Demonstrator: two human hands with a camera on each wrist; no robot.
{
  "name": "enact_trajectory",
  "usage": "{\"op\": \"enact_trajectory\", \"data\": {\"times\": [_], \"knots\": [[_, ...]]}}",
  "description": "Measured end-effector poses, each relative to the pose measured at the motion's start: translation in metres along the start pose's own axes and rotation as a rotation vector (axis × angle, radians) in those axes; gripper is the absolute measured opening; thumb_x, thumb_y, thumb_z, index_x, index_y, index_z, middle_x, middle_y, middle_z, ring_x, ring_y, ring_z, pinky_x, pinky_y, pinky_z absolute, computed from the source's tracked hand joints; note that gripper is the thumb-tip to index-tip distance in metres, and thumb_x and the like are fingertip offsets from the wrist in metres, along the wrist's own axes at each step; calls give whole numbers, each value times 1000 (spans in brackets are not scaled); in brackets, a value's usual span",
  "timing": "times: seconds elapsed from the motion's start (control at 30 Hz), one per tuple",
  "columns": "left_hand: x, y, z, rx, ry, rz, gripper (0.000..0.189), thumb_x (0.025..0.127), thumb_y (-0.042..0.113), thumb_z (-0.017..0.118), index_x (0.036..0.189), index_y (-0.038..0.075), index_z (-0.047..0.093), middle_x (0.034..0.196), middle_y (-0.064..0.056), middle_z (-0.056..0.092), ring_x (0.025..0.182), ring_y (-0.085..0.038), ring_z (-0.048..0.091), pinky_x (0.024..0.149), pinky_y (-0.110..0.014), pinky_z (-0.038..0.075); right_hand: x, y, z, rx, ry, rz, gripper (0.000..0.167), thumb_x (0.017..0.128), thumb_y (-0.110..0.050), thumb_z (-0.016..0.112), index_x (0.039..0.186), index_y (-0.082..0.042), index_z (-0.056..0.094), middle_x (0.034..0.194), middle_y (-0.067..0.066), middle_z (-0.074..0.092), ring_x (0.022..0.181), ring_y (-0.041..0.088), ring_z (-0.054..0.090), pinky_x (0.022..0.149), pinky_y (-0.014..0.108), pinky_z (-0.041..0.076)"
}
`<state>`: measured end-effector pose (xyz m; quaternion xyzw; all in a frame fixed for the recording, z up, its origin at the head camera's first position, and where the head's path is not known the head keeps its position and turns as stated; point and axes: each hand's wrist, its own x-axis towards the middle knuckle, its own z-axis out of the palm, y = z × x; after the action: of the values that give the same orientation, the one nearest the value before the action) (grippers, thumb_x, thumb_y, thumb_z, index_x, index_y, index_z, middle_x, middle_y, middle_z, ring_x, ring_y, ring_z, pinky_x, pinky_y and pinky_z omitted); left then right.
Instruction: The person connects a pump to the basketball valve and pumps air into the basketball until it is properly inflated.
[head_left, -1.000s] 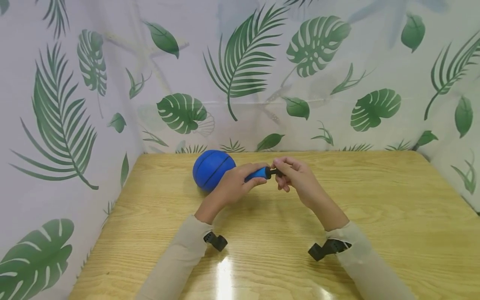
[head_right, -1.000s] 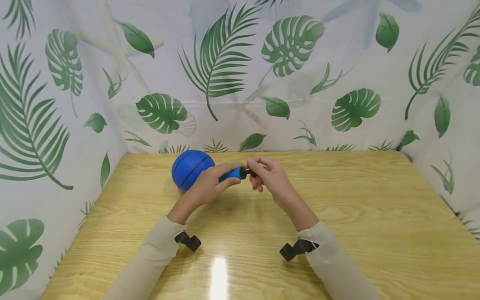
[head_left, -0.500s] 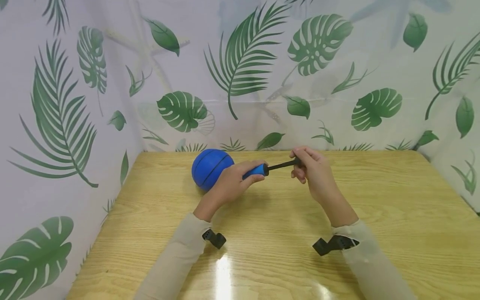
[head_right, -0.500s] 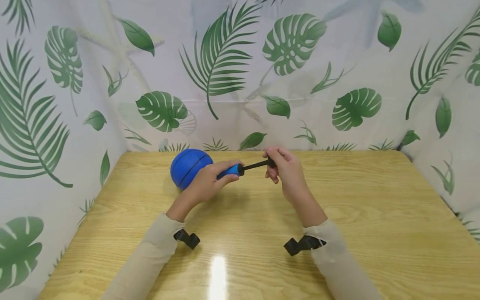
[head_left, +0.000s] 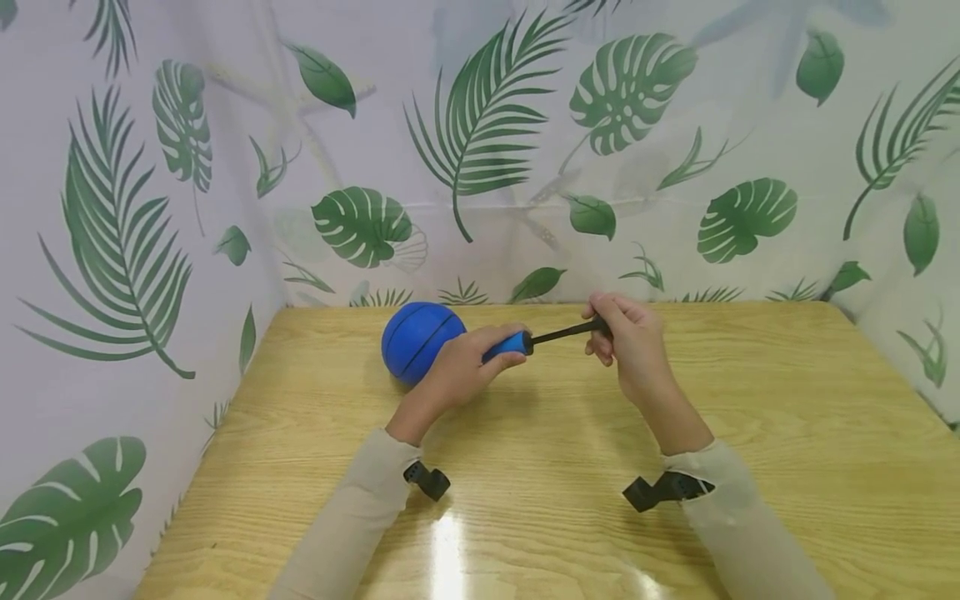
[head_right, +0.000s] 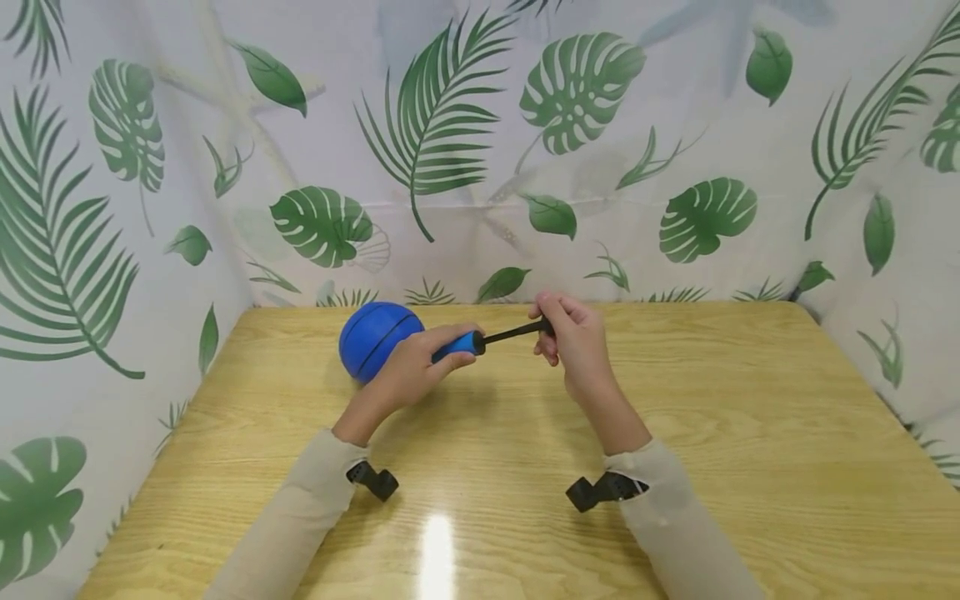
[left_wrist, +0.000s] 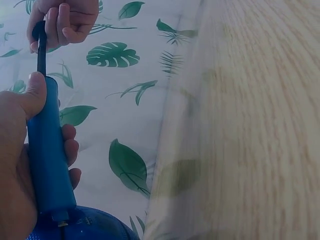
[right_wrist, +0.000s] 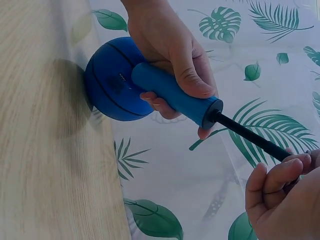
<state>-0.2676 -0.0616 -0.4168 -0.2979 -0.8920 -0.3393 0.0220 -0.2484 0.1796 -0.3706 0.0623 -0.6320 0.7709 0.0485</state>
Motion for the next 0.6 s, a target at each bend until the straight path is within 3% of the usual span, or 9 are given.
{"op": "enact_trajectory", "data": {"times": [0.4, 0.6], "knots": [[0, 4, 8, -21, 19, 13, 51, 104, 41, 56, 151, 22, 52, 141, -4, 64, 130, -24, 61, 106, -45, 51, 0, 9, 2, -125, -71, -69, 40, 111, -28, 44, 83, -10, 66, 51, -5, 41, 43, 6, 41, 50, 19, 48], [1, 7, 15, -6, 17, 36, 50, 104, 41, 56, 149, 21, 53, 136, -5, 67, 122, -23, 66, 101, -44, 54, -4, 22, 12, -229, -147, -18, 46, 112, -34, 40, 90, -1, 63, 53, -5, 40, 47, 7, 44, 55, 22, 50]]}}
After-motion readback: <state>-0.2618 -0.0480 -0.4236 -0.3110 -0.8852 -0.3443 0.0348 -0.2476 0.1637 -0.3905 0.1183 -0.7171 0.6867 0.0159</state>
